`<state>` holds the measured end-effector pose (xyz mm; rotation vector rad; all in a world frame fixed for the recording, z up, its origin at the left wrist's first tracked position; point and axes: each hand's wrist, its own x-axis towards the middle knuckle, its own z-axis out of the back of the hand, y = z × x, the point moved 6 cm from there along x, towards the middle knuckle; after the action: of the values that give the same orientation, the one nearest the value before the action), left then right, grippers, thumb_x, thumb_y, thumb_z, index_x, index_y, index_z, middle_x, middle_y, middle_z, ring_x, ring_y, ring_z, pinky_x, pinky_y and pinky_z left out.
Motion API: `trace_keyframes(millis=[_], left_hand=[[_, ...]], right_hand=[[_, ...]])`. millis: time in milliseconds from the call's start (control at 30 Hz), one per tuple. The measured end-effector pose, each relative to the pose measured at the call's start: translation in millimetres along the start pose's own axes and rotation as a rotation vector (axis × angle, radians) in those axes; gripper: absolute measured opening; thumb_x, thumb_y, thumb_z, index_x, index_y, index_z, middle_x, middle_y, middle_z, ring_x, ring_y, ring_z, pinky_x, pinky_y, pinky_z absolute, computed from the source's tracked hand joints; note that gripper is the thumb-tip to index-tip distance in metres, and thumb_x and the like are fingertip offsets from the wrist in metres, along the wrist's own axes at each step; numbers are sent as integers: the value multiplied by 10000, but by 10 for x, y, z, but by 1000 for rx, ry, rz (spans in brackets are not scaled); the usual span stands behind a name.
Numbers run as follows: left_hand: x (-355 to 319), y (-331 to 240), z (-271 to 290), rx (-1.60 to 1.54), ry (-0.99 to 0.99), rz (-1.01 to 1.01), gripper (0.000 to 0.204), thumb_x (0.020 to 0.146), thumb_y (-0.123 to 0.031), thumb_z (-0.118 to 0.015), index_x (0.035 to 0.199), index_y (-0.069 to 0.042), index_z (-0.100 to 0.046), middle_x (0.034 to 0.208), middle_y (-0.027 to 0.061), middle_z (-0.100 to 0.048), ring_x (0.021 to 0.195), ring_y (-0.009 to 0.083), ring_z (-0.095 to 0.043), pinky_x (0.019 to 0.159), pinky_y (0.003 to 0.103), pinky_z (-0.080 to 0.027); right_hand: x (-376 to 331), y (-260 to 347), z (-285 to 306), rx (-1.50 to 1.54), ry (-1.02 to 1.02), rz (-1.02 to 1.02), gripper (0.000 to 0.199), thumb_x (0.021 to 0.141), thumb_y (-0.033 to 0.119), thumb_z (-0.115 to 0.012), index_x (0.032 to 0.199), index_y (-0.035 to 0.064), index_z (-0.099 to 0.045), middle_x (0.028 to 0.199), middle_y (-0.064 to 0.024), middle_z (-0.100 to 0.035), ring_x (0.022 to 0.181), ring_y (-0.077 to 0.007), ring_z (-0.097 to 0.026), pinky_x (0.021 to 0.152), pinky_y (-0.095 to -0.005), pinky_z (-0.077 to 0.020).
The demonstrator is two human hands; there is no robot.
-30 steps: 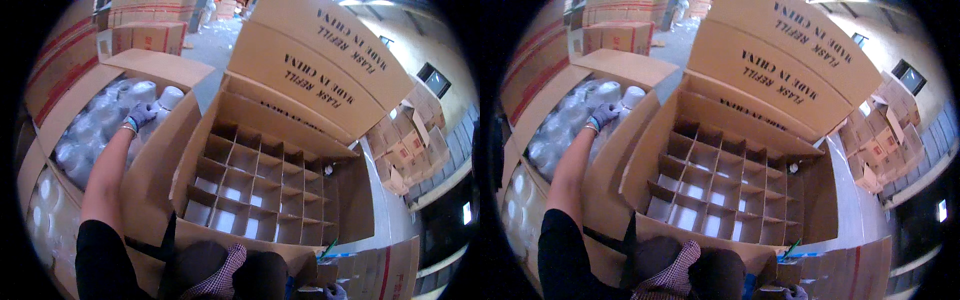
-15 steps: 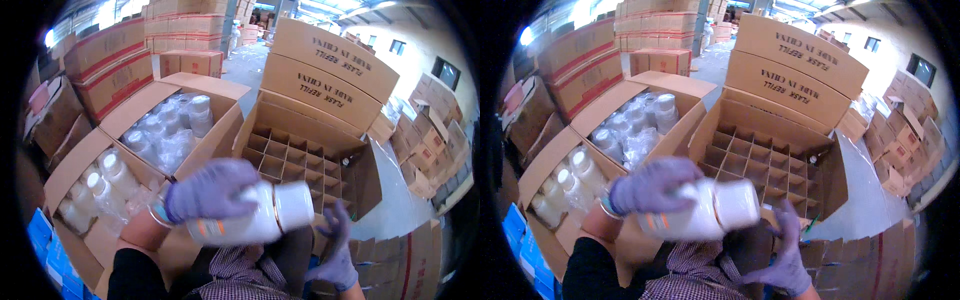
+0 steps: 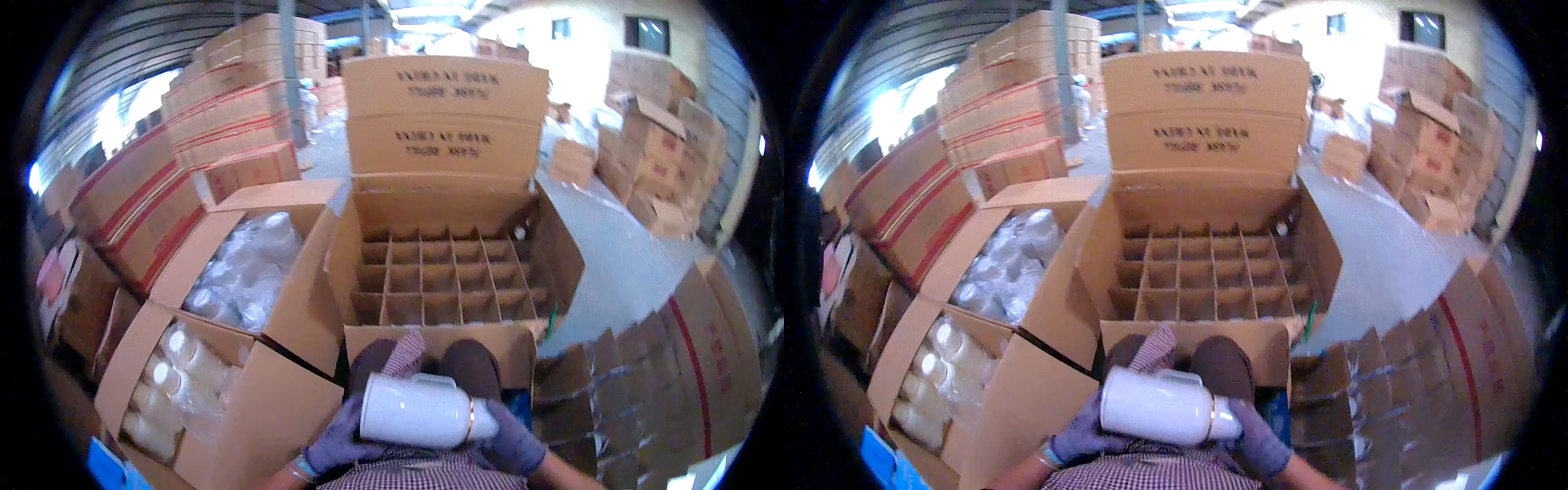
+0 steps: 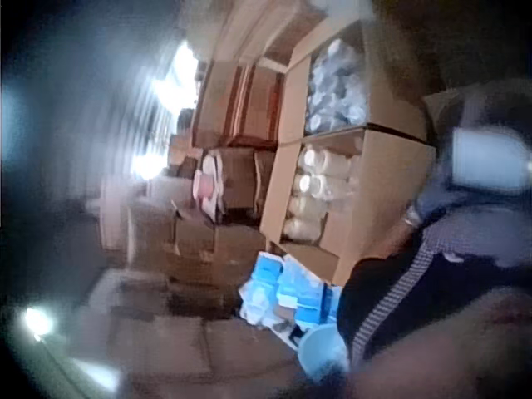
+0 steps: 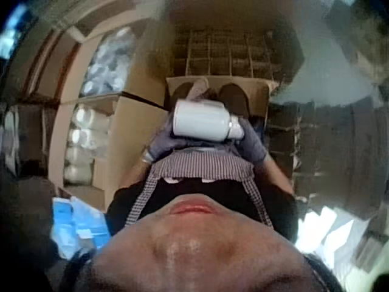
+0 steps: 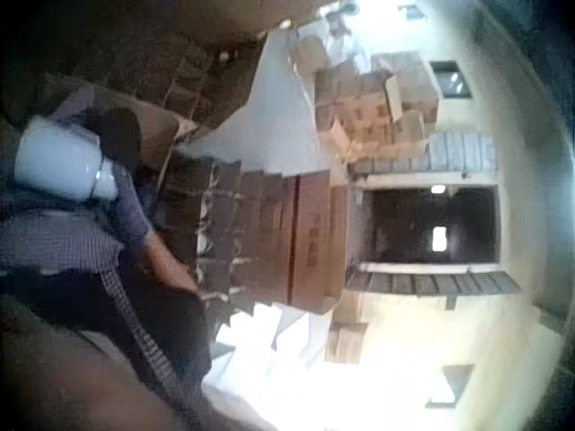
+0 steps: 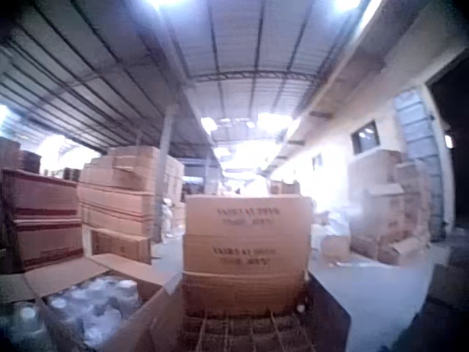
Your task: The person sits on the floor in a warehouse and packs white thermos flasks into a cardboard box with dividers. They pick up each flask, screw on the lid, place it in a plastic bag, and then position it into a compartment in the box.
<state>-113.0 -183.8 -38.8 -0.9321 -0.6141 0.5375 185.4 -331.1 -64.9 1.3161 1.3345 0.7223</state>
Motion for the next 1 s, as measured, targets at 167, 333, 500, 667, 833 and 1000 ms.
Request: trace_keyframes(millis=[167,333,500,667,833,1000], left_hand=[[279,87,236,53,-505,15,790,918,-535,-666,1382,61,-434,1305,171,-558,1228,272,-547,1057,397,-437],[575,305,719,-239,-833,184,644,1075,-494,-323,1374,60,-458,1262,173,-592,1176,267,-574,1007,383,-460],[836,301,689,-237,-743,274,792,1041,-624,-245,1432,50,-385,1408,194,-488,1292,270,-481,1076,409,-397],[670,329,790,58,-1071,106,813,1015,-681,-275,1293,44,-516,1269,166,-569,1177,276,-549,976,419,-462],[1013,-161,592,265,-745,-29,659,1018,-605,-315,1076,2,-567,1104,114,-578,1011,227,-559,850,379,-463],[1072,54,499,371,-778,-90,516,1021,-467,-488,1164,18,-589,1184,129,-604,1092,212,-574,914,373,-478]], right_hand=[[426,894,-250,-65,-75,347,608,806,136,-749,1340,53,-471,1271,-125,-554,1181,-260,-551,1008,-376,-458],[1139,2033,-293,-864,-510,1132,700,636,142,-808,1285,78,-554,1220,-166,-557,1148,-385,-544,983,-468,-462],[3113,1097,720,-1475,-394,307,694,783,346,-761,1397,133,-518,1335,-160,-508,1191,-383,-550,1001,-492,-466],[2785,1110,-50,-954,-133,534,602,942,368,-608,1465,128,-431,1450,-178,-454,1274,-363,-523,1098,-442,-404],[2045,783,-326,-472,277,265,427,1049,353,-408,1391,109,-486,1141,-117,-614,1059,-207,-606,958,-364,-500],[1605,1163,-210,-640,50,349,464,965,247,-592,1373,66,-466,1238,-206,-603,1153,-355,-603,959,-417,-493]])
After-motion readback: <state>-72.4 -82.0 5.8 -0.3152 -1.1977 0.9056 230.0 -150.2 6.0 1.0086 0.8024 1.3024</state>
